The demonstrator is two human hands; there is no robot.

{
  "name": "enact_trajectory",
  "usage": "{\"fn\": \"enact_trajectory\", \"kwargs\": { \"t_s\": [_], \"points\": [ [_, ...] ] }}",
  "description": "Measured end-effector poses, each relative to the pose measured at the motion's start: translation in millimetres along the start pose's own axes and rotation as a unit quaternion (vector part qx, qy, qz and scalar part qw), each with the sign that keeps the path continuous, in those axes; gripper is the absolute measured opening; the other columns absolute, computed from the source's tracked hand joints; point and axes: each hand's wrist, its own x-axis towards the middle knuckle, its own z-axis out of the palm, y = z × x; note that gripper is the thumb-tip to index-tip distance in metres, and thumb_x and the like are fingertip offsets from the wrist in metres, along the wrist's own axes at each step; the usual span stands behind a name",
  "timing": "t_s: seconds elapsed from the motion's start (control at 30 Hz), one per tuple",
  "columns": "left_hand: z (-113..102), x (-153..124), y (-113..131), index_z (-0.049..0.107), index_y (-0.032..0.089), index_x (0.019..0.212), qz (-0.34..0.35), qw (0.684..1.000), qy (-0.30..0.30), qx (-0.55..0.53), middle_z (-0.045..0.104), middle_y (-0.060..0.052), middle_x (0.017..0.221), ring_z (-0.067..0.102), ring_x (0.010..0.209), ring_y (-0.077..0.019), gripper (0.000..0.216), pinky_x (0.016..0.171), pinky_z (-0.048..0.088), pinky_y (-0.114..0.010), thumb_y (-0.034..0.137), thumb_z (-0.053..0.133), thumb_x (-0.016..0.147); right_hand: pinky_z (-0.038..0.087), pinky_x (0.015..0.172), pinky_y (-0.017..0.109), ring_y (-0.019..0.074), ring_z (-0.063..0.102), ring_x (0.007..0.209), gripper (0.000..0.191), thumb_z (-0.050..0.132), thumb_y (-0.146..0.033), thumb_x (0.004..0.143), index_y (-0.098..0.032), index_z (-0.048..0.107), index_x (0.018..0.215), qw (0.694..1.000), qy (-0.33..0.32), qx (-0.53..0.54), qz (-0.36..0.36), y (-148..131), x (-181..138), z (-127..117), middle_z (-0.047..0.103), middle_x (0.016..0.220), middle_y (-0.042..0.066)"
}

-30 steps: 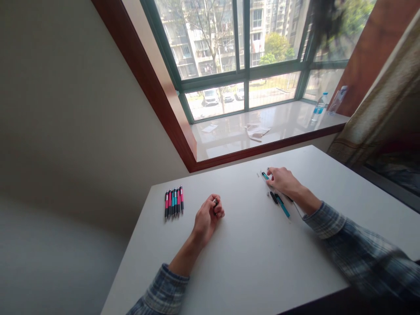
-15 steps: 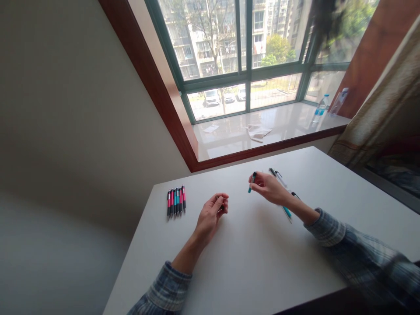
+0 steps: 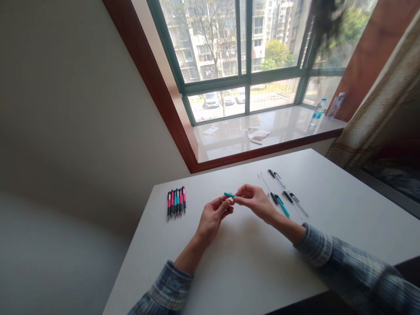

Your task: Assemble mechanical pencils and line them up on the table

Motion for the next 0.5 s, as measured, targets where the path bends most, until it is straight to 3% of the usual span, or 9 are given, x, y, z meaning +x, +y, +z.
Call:
{"fn": "enact_trajectory", "kwargs": {
  "t_s": [0.2, 0.3, 0.37, 0.43, 0.5],
  "points": [
    [2.8, 1.3, 1.3, 0.08, 0.015, 0.093, 0.042, 0.999, 0.027, -0.007, 0.063, -0.001, 0.076, 0.051, 0.07, -0.0088, 0.032, 0.077, 0.047, -0.024, 0.039, 0.086, 0.073, 0.058, 0.081, 0.036, 0.022, 0.073, 0.082, 0.033, 0.083, -0.045, 0.074, -0.018, 0.069, 0.087, 0.998, -0.051, -0.034, -0.011, 5.3, -0.9, 11.5, 0.077, 0.086, 0.006],
    [1.8, 3.3, 0.9, 0.079, 0.015, 0.092, 0.063, 0.997, 0.038, -0.006, 0.062, 0.0, 0.075, 0.048, 0.068, -0.0079, 0.032, 0.072, 0.045, -0.022, 0.041, 0.085, 0.074, 0.058, 0.082, 0.037, 0.0229, 0.073, 0.086, 0.031, 0.079, -0.047, 0.078, -0.019, 0.073, 0.09, 0.987, -0.068, -0.142, -0.043, -7.5, 5.3, 2.8, 0.078, 0.091, 0.007],
    [-0.1, 4.4, 1.0, 0.079, 0.016, 0.094, 0.067, 0.997, 0.043, -0.007, 0.063, -0.001, 0.077, 0.047, 0.067, -0.008, 0.033, 0.072, 0.045, -0.023, 0.042, 0.085, 0.075, 0.057, 0.085, 0.037, 0.0239, 0.071, 0.095, 0.028, 0.077, -0.046, 0.081, -0.022, 0.076, 0.096, 0.958, -0.07, -0.267, -0.079, -21.7, 16.1, -17.1, 0.078, 0.101, 0.006],
    [-2.5, 5.1, 1.4, 0.078, 0.016, 0.095, 0.06, 0.997, 0.042, -0.009, 0.066, -0.003, 0.083, 0.048, 0.068, -0.0083, 0.033, 0.073, 0.046, -0.024, 0.042, 0.084, 0.076, 0.055, 0.086, 0.038, 0.0245, 0.069, 0.098, 0.024, 0.074, -0.044, 0.085, -0.025, 0.078, 0.099, 0.92, -0.005, -0.371, -0.122, -34.7, 32.8, -47.6, 0.077, 0.109, 0.006],
    [-4.6, 5.6, 1.6, 0.078, 0.015, 0.097, 0.049, 0.998, 0.034, -0.008, 0.07, -0.006, 0.094, 0.049, 0.07, -0.0085, 0.032, 0.074, 0.046, -0.024, 0.041, 0.083, 0.078, 0.053, 0.086, 0.04, 0.025, 0.069, 0.094, 0.019, 0.072, -0.04, 0.087, -0.026, 0.079, 0.097, 0.874, 0.081, -0.459, -0.136, -40.7, 52.3, -82.8, 0.078, 0.102, 0.006]
  ]
}}
